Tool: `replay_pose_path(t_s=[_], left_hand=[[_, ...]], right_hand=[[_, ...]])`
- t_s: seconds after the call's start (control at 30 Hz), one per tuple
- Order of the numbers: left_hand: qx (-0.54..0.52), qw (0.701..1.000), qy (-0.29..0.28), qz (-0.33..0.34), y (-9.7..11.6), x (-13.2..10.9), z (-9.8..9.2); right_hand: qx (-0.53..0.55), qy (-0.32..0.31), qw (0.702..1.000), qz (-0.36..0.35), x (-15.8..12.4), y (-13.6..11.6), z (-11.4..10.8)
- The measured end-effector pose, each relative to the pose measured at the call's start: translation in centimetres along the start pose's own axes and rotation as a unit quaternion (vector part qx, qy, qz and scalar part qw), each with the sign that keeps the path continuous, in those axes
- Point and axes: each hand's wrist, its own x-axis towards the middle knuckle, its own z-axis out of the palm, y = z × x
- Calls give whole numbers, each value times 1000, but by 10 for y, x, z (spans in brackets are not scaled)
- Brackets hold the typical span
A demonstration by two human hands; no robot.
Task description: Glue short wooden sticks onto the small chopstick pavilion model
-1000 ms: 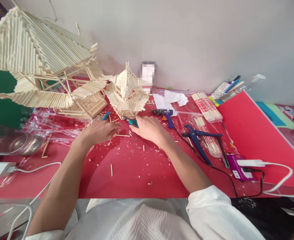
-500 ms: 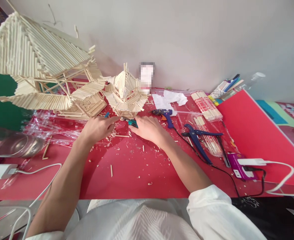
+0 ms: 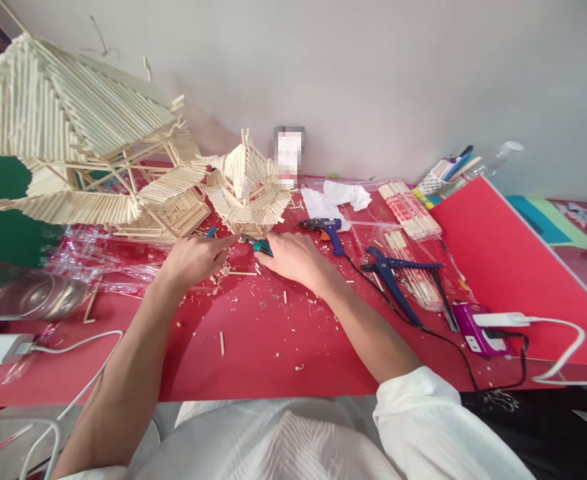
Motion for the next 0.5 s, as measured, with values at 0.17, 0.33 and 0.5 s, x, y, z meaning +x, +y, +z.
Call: replay_pose_path(t_s=[0.17, 0.33, 0.5], left_hand=[[-2, 1000, 4, 2, -1, 0, 2], [-6, 1000, 7, -3, -3, 1, 7], [-4, 1000, 6, -2, -4, 1, 8]], right_hand=[[-2, 3, 1000, -6, -2, 1, 1], [-6, -8, 1000, -24, -6, 3, 1], [-8, -29, 999, -22, -7, 2, 0]])
